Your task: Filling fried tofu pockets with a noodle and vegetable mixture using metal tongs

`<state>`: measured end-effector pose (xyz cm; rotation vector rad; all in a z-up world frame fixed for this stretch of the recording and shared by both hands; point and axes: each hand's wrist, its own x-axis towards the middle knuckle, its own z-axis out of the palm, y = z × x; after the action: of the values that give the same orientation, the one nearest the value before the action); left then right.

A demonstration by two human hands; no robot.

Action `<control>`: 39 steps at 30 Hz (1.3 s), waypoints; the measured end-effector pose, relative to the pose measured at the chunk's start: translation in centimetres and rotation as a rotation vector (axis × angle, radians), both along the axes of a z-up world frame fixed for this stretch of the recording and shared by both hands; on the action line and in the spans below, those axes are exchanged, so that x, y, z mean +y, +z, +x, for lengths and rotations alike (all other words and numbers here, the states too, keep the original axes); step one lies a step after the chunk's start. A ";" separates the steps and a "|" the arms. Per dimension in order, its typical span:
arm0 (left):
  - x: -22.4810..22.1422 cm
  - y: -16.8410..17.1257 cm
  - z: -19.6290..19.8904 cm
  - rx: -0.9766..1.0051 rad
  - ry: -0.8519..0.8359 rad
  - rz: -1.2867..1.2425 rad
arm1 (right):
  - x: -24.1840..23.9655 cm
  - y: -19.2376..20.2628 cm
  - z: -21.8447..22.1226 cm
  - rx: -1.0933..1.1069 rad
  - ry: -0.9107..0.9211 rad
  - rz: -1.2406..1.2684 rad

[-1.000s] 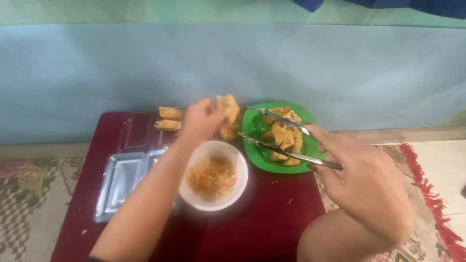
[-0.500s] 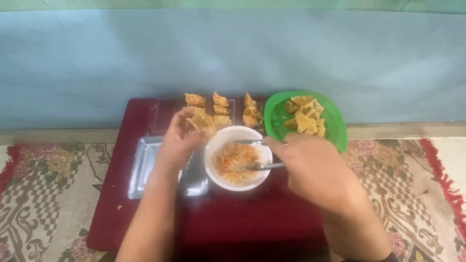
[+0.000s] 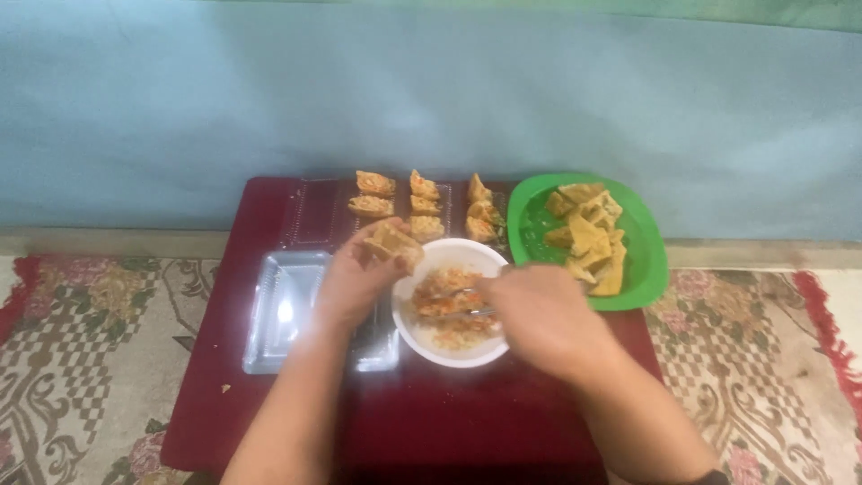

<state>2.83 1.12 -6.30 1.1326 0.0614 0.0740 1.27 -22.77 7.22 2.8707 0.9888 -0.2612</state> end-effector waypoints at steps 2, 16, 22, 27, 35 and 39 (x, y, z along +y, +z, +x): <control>-0.2 0.5 0.0 0.011 0.000 0.013 | -0.7 0.7 -0.1 -0.042 -0.013 -0.022; -0.5 2.9 -0.6 0.158 -0.043 0.050 | -0.9 -1.1 -2.0 -0.211 0.143 0.214; -0.8 2.6 -0.5 0.138 -0.042 0.015 | -0.3 -1.1 -2.0 -0.463 0.166 0.194; -0.5 1.8 -0.3 0.109 -0.045 0.009 | -1.0 -1.2 -1.8 -0.425 0.181 0.180; -1.1 3.4 -0.7 0.184 -0.012 0.064 | -0.7 -0.8 -2.0 -0.328 0.178 0.240; -1.1 3.4 -0.7 0.155 -0.020 0.108 | -0.4 -1.3 -1.5 -0.521 0.140 0.100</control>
<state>2.08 0.05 -2.93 1.2452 0.1855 -0.0286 -0.26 -23.13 5.89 2.7023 1.0993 0.5324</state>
